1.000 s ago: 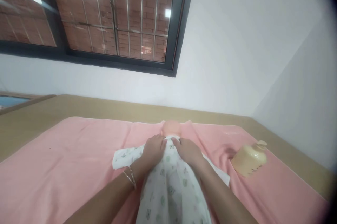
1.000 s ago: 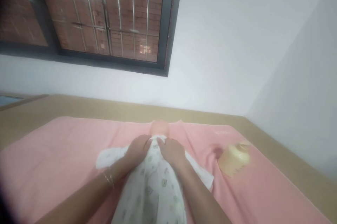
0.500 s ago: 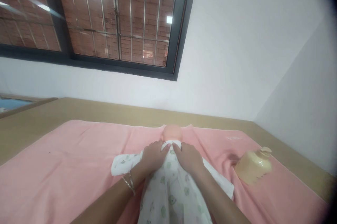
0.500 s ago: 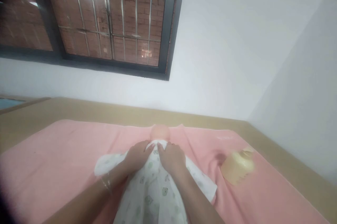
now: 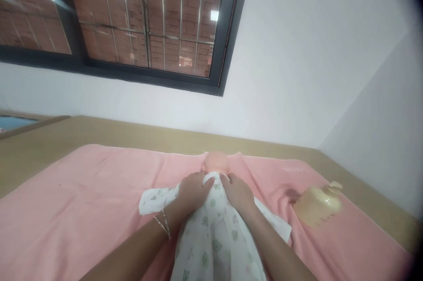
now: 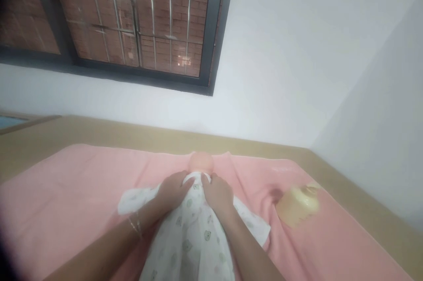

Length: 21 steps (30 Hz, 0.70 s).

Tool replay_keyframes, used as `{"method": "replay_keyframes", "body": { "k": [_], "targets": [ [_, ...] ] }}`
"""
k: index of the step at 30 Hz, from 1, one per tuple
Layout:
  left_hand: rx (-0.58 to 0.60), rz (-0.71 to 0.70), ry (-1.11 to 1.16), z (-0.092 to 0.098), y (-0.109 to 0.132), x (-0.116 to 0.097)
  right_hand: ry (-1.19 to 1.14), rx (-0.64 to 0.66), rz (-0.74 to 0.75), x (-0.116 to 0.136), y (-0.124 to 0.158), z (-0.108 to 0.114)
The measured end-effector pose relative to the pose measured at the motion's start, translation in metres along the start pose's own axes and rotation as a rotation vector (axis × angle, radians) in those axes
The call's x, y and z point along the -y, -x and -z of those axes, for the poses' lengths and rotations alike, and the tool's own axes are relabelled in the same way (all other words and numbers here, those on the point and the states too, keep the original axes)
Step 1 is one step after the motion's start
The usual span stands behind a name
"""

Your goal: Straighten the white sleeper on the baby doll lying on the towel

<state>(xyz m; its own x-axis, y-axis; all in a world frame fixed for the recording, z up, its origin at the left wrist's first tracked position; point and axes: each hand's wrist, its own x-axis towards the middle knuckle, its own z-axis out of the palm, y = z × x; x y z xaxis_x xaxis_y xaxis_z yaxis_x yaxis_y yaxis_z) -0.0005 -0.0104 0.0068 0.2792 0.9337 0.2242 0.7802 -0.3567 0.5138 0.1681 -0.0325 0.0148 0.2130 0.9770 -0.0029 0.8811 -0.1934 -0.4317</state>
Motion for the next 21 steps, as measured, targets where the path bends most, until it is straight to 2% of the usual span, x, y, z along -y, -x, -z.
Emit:
{"method": "replay_keyframes", "body": {
  "k": [21],
  "targets": [
    [-0.018,0.026,0.006,-0.0022,-0.0002,0.0007,-0.017,0.008,-0.014,-0.0006,-0.0004,0.0019]
  ]
}}
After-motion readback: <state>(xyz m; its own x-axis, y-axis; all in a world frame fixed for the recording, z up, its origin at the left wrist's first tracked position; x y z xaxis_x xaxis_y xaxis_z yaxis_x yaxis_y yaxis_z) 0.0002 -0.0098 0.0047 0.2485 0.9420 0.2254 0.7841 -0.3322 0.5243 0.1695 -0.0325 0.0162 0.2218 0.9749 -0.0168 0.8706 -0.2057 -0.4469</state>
